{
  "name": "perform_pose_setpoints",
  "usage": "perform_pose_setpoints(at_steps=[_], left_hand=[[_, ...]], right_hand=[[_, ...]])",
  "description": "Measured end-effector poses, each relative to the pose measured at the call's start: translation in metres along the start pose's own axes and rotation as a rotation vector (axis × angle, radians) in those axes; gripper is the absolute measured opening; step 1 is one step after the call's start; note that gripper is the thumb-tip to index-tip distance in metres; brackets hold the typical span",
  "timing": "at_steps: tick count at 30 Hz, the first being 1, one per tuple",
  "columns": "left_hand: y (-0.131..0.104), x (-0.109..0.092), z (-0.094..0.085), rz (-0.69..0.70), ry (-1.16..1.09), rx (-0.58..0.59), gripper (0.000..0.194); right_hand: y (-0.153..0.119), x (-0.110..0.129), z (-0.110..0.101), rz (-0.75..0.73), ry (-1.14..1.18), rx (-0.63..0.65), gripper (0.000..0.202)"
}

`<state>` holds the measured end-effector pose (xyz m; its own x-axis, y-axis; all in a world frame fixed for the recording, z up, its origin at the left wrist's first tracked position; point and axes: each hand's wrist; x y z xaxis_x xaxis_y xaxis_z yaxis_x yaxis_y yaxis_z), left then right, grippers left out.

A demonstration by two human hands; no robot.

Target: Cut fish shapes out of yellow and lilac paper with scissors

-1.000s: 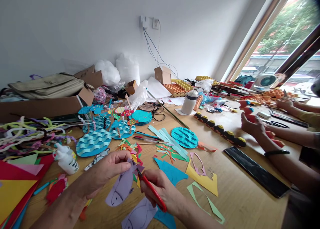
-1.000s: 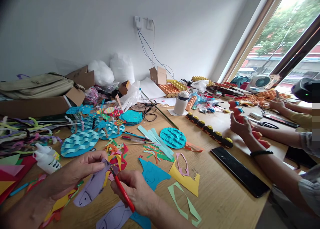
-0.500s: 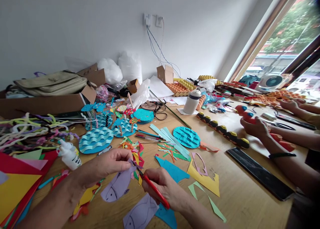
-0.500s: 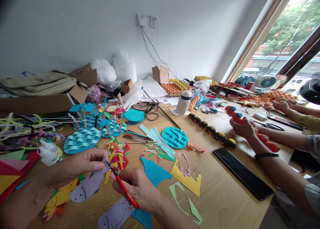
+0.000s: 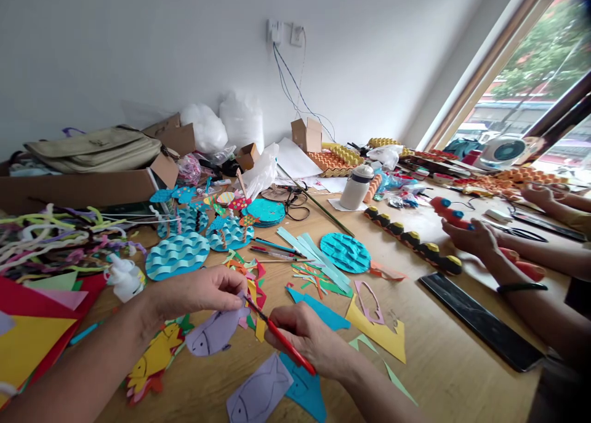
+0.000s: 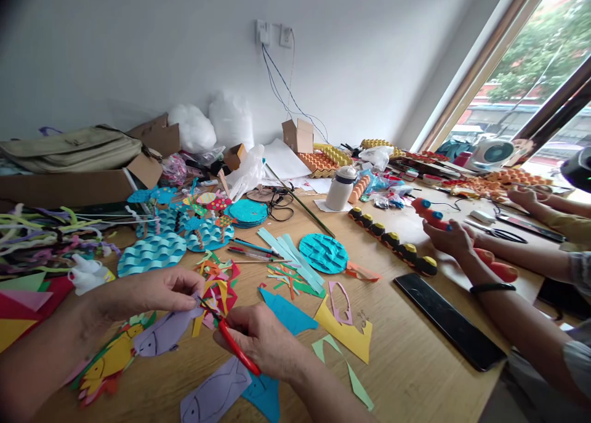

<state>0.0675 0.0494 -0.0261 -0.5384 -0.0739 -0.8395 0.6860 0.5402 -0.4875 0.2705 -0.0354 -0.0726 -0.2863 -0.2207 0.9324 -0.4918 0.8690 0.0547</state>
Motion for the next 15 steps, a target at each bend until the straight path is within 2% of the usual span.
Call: perform_pose_setpoints(at_steps=[5,9,11,15], left_hand=[[0.006,0.001,-0.004,0.017,0.031,0.002,0.01],[0.009,0.005,-0.004,0.029,0.027,-0.041,0.012],[0.009,0.008,-0.003,0.033,0.02,-0.068,0.013],[0.01,0.009,-0.002,0.035,0.016,-0.092,0.015]], right_hand=[[0.001,-0.004,-0.004,0.017,-0.018,0.034,0.03],[0.001,-0.009,-0.012,0.114,0.144,0.095,0.029],[0.002,-0.012,-0.016,0.128,0.253,0.041,0.033],[0.004,-0.018,-0.016,-0.013,0.372,-0.191,0.037]])
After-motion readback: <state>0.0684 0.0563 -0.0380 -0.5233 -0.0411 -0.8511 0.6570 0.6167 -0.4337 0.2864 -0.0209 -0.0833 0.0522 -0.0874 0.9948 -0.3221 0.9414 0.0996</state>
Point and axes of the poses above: each hand's wrist, its own y-axis towards the middle knuckle, its own z-axis out of the palm, x = y × z, and after that the axes turned 8 degrees about -z, right-handed
